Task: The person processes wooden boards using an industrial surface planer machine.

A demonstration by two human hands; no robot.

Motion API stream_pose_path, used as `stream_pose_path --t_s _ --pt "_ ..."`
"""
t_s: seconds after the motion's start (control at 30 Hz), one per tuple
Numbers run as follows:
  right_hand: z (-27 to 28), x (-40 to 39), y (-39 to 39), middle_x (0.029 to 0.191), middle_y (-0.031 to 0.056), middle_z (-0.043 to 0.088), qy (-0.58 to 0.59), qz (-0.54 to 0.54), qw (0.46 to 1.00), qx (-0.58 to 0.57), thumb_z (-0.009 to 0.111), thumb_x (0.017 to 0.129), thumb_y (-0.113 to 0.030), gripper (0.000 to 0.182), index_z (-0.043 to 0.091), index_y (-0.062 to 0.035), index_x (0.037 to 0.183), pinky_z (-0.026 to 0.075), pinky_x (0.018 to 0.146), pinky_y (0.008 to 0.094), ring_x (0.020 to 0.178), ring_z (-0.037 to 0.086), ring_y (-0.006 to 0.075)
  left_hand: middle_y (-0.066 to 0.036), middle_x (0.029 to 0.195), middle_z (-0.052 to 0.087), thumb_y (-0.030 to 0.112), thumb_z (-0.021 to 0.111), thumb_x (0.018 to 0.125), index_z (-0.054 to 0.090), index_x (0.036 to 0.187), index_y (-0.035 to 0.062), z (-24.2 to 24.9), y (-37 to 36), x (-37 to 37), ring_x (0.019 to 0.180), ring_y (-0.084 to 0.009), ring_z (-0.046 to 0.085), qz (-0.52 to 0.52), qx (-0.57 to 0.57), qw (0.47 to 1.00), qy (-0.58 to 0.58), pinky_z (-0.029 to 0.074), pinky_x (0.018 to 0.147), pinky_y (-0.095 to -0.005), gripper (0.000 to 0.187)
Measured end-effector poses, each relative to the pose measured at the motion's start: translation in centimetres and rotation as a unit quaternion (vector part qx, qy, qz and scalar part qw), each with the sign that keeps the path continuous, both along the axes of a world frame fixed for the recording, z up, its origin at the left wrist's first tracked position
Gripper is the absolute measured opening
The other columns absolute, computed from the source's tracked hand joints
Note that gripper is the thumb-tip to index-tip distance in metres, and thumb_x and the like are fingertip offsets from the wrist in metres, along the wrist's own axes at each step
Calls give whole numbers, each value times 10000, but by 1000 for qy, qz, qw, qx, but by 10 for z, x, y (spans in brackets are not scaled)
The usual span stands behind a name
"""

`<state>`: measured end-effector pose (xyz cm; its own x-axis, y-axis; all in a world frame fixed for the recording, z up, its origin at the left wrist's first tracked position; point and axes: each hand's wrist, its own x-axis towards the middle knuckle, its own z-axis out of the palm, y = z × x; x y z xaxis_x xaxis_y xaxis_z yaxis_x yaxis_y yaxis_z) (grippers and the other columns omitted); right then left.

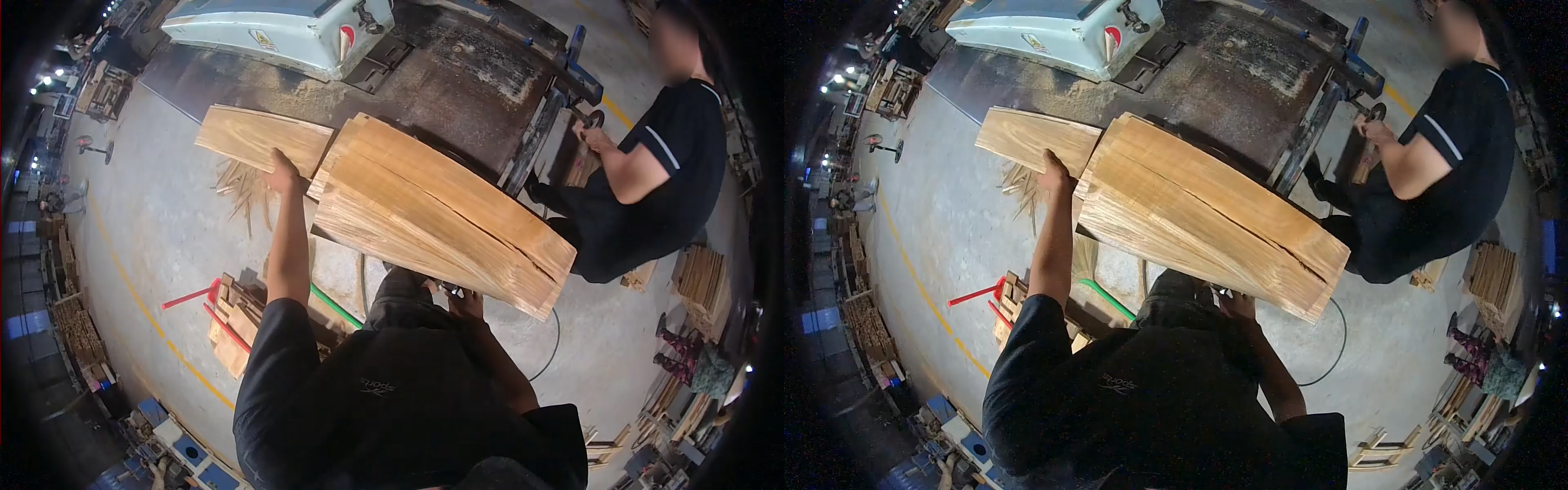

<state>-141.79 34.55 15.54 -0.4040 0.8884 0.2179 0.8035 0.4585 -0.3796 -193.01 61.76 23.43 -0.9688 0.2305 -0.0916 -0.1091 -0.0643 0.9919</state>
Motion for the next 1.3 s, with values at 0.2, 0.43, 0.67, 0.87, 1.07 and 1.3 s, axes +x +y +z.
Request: stream_pose_path --t_s 0.2,0.43,0.67,0.87,1.07,1.3 --pt "16 0 4 1141 115 549 32 -1 999 7 780 711 -196 231 736 -207 937 444 868 513 1090 504 378 -170 1193 597 195 703 832 433 1324 -33 5 -2 4 1016 -282 608 -26 46 999 -13 525 852 -395 606" --pt "8 0 3 1165 88 539 -7 -6 998 65 782 712 -250 214 741 -233 921 432 887 509 1122 480 354 -158 1161 611 217 700 842 448 1301 -31 47 -7 32 969 -276 622 -34 86 991 -97 549 802 -430 580" --pt "9 0 6 1169 88 533 16 -2 998 67 761 718 -238 167 749 -252 884 422 897 511 1123 471 350 -173 1139 618 199 701 856 509 1237 -65 -5 3 -2 943 -255 629 -24 127 991 -39 534 822 -391 502" --pt "6 9 2 1215 51 514 -50 32 996 63 741 750 -330 281 720 -326 1031 492 836 474 1121 495 333 -187 1185 604 215 699 863 482 1277 -84 21 -4 18 996 -258 614 -37 106 994 7 524 858 -377 554" --pt "3 7 1 1193 70 523 -52 29 996 69 730 748 -339 235 722 -301 980 493 828 470 1124 496 333 -180 1214 591 265 699 864 476 1291 -69 34 -6 26 1024 -273 608 -31 50 997 -51 527 873 -405 587" --pt "17 2 2 1178 70 551 -25 8 998 61 721 767 -326 222 723 -257 977 459 886 501 1152 487 347 -172 1232 582 274 690 880 459 1312 -61 39 -7 26 1025 -285 612 -55 8 991 -120 549 848 -443 593"
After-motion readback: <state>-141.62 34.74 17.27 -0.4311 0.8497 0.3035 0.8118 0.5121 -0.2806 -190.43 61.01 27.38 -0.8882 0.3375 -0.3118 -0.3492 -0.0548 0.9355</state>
